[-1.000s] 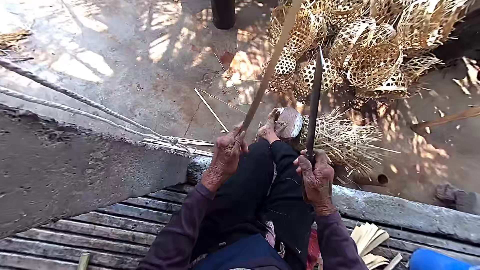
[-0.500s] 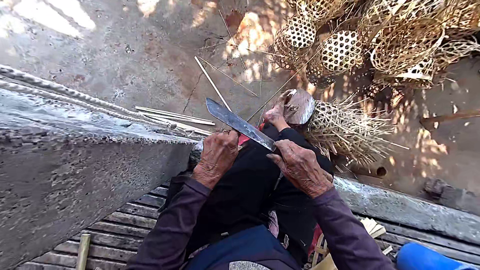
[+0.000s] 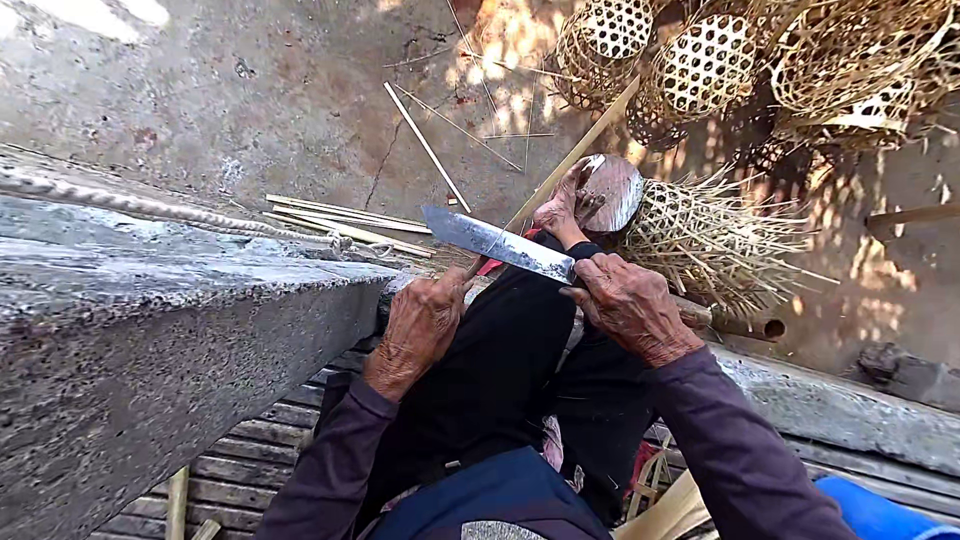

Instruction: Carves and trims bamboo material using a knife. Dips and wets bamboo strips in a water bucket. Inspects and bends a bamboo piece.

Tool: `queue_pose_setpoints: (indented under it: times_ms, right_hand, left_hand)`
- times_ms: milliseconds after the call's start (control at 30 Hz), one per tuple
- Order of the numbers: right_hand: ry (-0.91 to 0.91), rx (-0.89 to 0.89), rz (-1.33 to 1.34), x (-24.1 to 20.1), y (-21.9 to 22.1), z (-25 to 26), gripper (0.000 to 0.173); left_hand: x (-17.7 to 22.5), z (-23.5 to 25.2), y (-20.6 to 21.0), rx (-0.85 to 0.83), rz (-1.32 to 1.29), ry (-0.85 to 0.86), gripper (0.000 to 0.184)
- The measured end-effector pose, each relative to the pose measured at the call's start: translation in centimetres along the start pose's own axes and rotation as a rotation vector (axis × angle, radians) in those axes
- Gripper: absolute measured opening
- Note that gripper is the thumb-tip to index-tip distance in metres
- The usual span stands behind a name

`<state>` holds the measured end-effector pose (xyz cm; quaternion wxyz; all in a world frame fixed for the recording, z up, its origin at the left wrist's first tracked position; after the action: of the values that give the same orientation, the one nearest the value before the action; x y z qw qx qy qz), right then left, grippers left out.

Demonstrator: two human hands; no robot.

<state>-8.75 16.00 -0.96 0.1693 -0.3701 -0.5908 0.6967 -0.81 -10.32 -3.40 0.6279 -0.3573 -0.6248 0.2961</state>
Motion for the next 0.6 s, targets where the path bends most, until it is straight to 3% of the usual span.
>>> queue_pose_setpoints:
  times_ms: [200,367,433,500,600]
  right_hand:
    - [0.218,-0.087,-0.042,5.0,-2.8,0.2,0.036]
    - [0.557,-0.166,-0.048,10.0,-5.3,0.9,0.042]
    - [0.682,-0.154,-0.041,11.4,-5.8,1.0,0.045]
    - [0.690,-0.081,-0.020,11.1,-5.9,0.5,0.045]
    - [0.489,0.007,0.062,6.4,-4.2,0.0,0.042]
  left_hand:
    - [-3.6,-4.8,-1.1,-0.042,-0.283,-0.101,0.036]
    - [-5.4,-8.6,-2.0,-0.117,-0.451,-0.179,0.035]
    - [-5.4,-9.2,-2.3,-0.170,-0.566,-0.292,0.032]
    - [-4.5,-8.3,-2.5,-0.226,-0.768,-0.487,0.029]
    - [-2.7,-4.9,-1.8,-0.225,-1.127,-0.661,0.036]
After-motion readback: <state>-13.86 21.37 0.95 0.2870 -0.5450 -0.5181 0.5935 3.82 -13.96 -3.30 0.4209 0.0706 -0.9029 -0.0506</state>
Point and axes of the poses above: each hand's wrist, its own z-axis towards the middle knuckle, its own y-axis out of the palm, x = y × z, the point moved 1 cm from there along z, towards the middle knuckle, and after that the axes turned 5 degrees about z, right-handed, at the moved point
